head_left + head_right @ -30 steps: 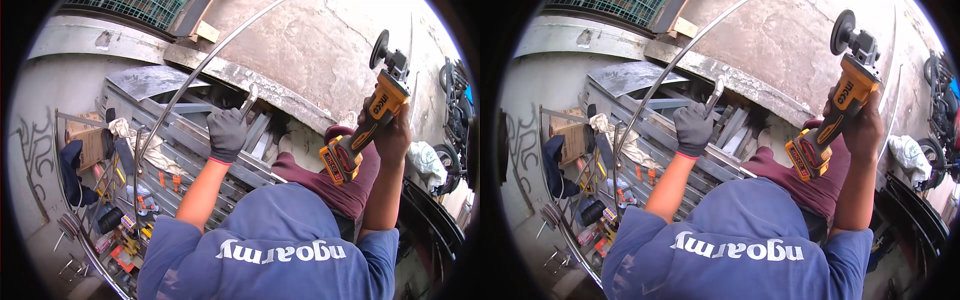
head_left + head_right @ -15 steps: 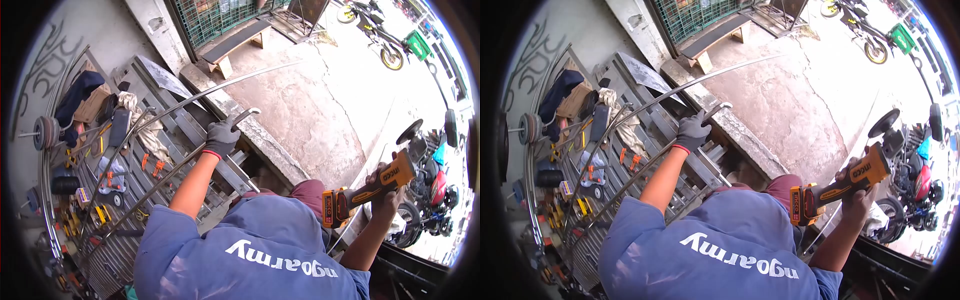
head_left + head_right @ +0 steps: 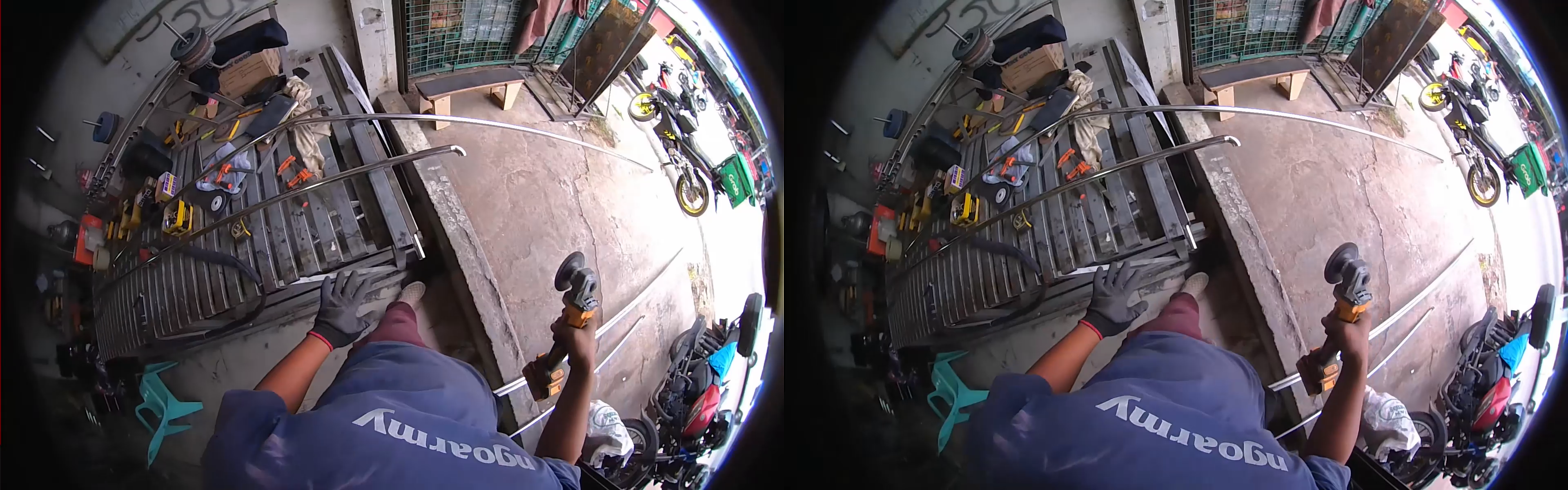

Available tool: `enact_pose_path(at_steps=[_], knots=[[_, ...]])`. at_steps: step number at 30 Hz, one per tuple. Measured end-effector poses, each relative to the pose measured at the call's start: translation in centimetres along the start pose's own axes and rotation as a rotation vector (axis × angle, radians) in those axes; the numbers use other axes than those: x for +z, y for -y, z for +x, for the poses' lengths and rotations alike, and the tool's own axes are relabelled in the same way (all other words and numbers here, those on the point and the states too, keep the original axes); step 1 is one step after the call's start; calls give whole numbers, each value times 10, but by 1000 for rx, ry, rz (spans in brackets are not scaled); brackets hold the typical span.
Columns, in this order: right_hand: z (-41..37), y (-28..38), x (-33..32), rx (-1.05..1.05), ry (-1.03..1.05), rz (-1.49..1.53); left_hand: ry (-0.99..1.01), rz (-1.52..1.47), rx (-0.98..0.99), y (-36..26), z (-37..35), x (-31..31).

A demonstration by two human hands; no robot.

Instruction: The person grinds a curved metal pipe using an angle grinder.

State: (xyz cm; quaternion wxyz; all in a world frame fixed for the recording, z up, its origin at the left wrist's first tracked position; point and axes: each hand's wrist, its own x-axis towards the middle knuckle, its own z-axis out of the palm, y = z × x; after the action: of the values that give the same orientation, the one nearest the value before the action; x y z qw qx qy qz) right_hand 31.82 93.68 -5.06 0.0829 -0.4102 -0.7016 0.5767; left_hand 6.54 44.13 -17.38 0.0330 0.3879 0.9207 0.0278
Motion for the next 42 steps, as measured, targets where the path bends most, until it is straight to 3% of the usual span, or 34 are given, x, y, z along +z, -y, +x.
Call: enact_pose_path(at_steps=[3, 6, 8, 10, 14, 20, 23, 32, 36, 37, 39, 40, 41, 42], knots=[[7, -100, 2, 279, 36, -195, 84, -16, -52, -7, -80, 9], [-12, -190, 6, 542, 80, -267, 95, -87, -268, -13, -142, -2], [-16, -267, 7, 589, 173, -481, 57, -124, -385, -11, -185, -2], [-23, -344, 4, 687, 340, -452, 168, -106, -503, -17, -215, -30], [-59, -327, 68, 759, 412, -399, 79, 3, -630, -16, -272, -19], [-65, -278, 159, 610, 530, -297, -107, -6, -702, -2, -324, 5], [-83, -250, 203, 553, 571, -254, -28, -104, -742, 7, -377, -1], [-127, -189, 279, 408, 733, -94, -66, -241, -923, 67, -569, 66], [-125, -162, 328, 370, 817, -98, 49, -319, -1012, 87, -637, 62], [-126, -150, 346, 271, 888, -211, 72, -334, -1022, 93, -652, 67], [-129, -122, 387, 154, 1115, -138, 91, -331, -1029, 105, -678, 69], [-146, -107, 417, 80, 1106, -301, 103, -332, -1034, 108, -690, 70], [-184, -77, 448, -129, 1081, -446, 90, -319, -1041, 112, -701, 71], [-169, -86, 466, -489, 1044, -812, 73, -326, -1051, 116, -711, 71]])
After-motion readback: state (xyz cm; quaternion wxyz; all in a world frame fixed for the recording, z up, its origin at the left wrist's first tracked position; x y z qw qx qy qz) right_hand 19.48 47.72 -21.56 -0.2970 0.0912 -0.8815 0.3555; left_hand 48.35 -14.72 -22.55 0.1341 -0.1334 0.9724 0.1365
